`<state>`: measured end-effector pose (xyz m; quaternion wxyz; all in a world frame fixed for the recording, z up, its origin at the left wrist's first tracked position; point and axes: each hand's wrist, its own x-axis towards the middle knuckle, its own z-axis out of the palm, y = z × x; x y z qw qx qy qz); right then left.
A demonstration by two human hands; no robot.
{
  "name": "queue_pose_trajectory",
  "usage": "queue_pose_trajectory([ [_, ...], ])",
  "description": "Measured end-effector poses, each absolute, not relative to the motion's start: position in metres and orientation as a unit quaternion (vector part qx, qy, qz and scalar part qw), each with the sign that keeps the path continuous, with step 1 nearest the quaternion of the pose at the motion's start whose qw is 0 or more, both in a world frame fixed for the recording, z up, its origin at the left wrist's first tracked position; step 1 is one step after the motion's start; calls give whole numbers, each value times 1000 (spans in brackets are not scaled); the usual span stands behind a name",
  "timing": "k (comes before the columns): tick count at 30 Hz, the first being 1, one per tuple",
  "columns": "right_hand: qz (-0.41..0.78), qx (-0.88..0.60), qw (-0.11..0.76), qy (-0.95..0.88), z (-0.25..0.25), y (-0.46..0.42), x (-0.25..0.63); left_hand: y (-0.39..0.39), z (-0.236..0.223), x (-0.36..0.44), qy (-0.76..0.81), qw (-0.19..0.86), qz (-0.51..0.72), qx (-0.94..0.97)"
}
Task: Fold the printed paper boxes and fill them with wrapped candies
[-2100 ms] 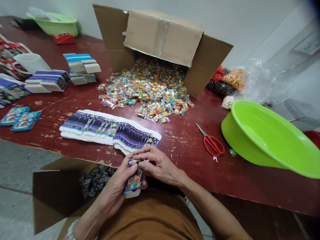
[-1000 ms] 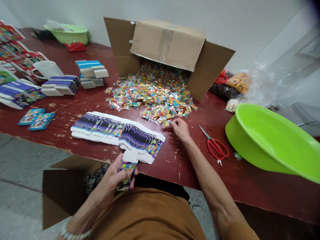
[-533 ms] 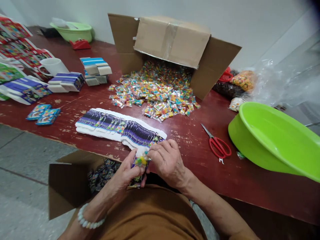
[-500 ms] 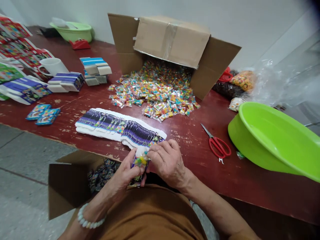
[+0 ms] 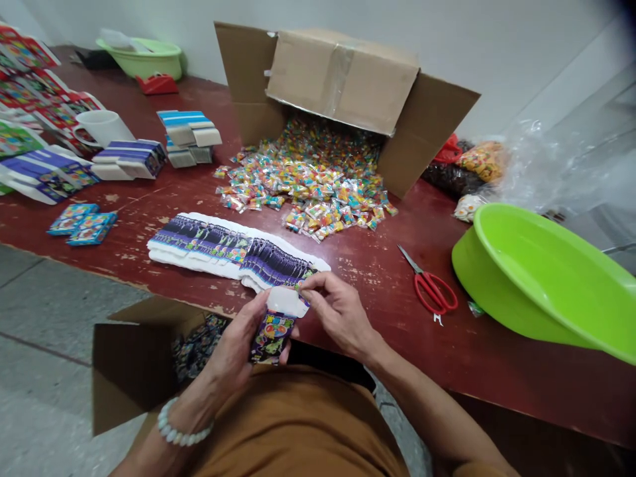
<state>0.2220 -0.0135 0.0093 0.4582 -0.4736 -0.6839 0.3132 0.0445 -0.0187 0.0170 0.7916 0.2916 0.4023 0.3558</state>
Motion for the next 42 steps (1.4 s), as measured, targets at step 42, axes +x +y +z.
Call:
queue_pose_trajectory([
  [42,542,-456,410,-575,6,-15,202,-19,4,46,429,791,336,277],
])
